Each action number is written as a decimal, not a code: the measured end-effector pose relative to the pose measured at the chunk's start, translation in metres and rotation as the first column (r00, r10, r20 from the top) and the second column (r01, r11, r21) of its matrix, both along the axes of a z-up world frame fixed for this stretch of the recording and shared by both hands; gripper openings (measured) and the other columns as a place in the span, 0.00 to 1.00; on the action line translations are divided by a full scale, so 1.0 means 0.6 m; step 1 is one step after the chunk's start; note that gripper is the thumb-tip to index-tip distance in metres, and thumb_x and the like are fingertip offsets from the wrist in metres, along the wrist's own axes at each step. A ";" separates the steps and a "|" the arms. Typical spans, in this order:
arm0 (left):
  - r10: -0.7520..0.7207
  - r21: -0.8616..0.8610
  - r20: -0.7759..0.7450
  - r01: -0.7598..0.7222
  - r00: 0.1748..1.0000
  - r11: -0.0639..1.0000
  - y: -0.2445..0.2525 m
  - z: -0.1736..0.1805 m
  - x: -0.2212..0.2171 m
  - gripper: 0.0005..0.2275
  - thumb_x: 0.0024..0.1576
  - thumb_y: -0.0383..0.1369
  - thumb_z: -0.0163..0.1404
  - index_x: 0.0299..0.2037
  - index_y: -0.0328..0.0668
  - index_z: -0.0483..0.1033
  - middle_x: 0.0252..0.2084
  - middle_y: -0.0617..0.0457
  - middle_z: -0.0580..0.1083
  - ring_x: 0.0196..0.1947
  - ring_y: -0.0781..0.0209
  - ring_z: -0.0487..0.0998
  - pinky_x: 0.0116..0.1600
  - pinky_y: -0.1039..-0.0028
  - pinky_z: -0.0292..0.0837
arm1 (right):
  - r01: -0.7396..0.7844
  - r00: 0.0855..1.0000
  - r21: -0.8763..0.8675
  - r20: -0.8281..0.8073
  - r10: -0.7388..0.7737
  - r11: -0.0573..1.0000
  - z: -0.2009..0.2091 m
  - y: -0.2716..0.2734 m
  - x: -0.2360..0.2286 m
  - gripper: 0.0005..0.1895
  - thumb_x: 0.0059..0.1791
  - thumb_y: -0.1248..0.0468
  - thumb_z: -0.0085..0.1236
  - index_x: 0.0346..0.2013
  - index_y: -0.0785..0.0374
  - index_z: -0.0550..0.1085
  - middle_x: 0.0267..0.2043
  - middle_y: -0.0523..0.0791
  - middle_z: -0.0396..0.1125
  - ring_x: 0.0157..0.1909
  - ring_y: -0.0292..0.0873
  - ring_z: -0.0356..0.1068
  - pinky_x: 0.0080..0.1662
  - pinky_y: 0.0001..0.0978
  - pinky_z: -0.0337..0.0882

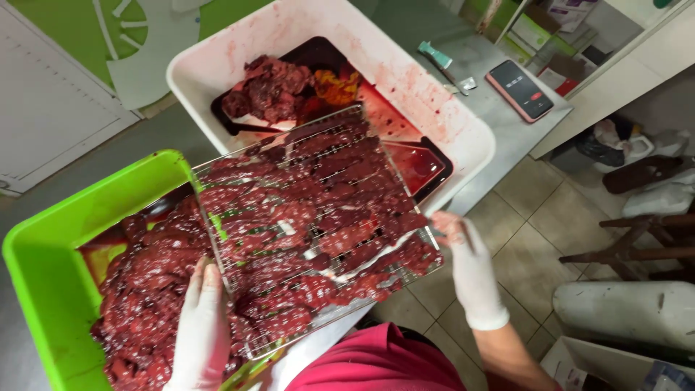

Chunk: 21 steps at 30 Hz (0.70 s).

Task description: Placing thin strips of marinated meat onto a wire rack for dehydration.

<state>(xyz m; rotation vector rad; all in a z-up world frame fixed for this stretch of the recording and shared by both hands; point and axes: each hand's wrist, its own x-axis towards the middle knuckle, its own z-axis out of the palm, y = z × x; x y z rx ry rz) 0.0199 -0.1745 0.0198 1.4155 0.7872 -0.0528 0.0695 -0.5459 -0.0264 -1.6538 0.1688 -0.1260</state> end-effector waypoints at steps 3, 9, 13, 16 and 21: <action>0.059 -0.125 0.093 -0.047 0.994 0.991 -0.011 -0.026 0.001 0.35 0.59 0.50 0.44 0.73 0.39 0.52 0.74 0.48 0.61 0.73 0.59 0.59 0.73 0.69 0.49 | -0.051 0.996 0.022 -0.075 0.053 0.998 -0.017 -0.010 -0.007 0.24 0.59 0.53 0.40 0.58 0.69 0.71 0.57 0.47 0.71 0.60 0.42 0.69 0.61 0.34 0.67; 0.051 -0.024 -0.070 -0.052 0.996 0.998 -0.031 -0.019 0.000 0.36 0.59 0.54 0.42 0.73 0.37 0.54 0.76 0.49 0.59 0.75 0.63 0.54 0.74 0.68 0.42 | -0.137 0.981 0.154 -0.115 0.155 0.979 -0.010 -0.003 -0.009 0.29 0.58 0.50 0.38 0.64 0.68 0.66 0.61 0.46 0.68 0.63 0.41 0.66 0.65 0.33 0.62; 0.043 0.116 -0.015 -0.041 0.999 0.992 -0.043 -0.020 -0.005 0.35 0.62 0.54 0.38 0.72 0.33 0.57 0.73 0.45 0.62 0.73 0.58 0.59 0.74 0.69 0.48 | -0.181 0.972 0.031 -0.143 0.184 0.983 0.007 -0.008 0.000 0.29 0.58 0.49 0.35 0.65 0.67 0.66 0.59 0.47 0.70 0.61 0.41 0.68 0.63 0.33 0.63; -0.010 0.233 0.016 0.006 1.000 0.972 -0.060 -0.002 -0.006 0.32 0.65 0.52 0.33 0.68 0.31 0.63 0.70 0.45 0.68 0.69 0.58 0.66 0.71 0.71 0.53 | -0.211 0.968 -0.069 -0.154 0.199 0.975 0.000 -0.014 0.002 0.28 0.59 0.50 0.33 0.65 0.66 0.68 0.55 0.49 0.72 0.58 0.42 0.71 0.61 0.33 0.65; -0.043 0.189 0.217 0.002 0.975 0.982 -0.064 -0.004 -0.030 0.25 0.67 0.45 0.33 0.63 0.31 0.69 0.65 0.48 0.72 0.64 0.63 0.69 0.68 0.73 0.57 | -0.200 0.969 -0.173 0.109 0.221 0.964 -0.013 -0.021 0.014 0.27 0.61 0.52 0.33 0.62 0.70 0.69 0.59 0.51 0.69 0.56 0.44 0.71 0.60 0.36 0.68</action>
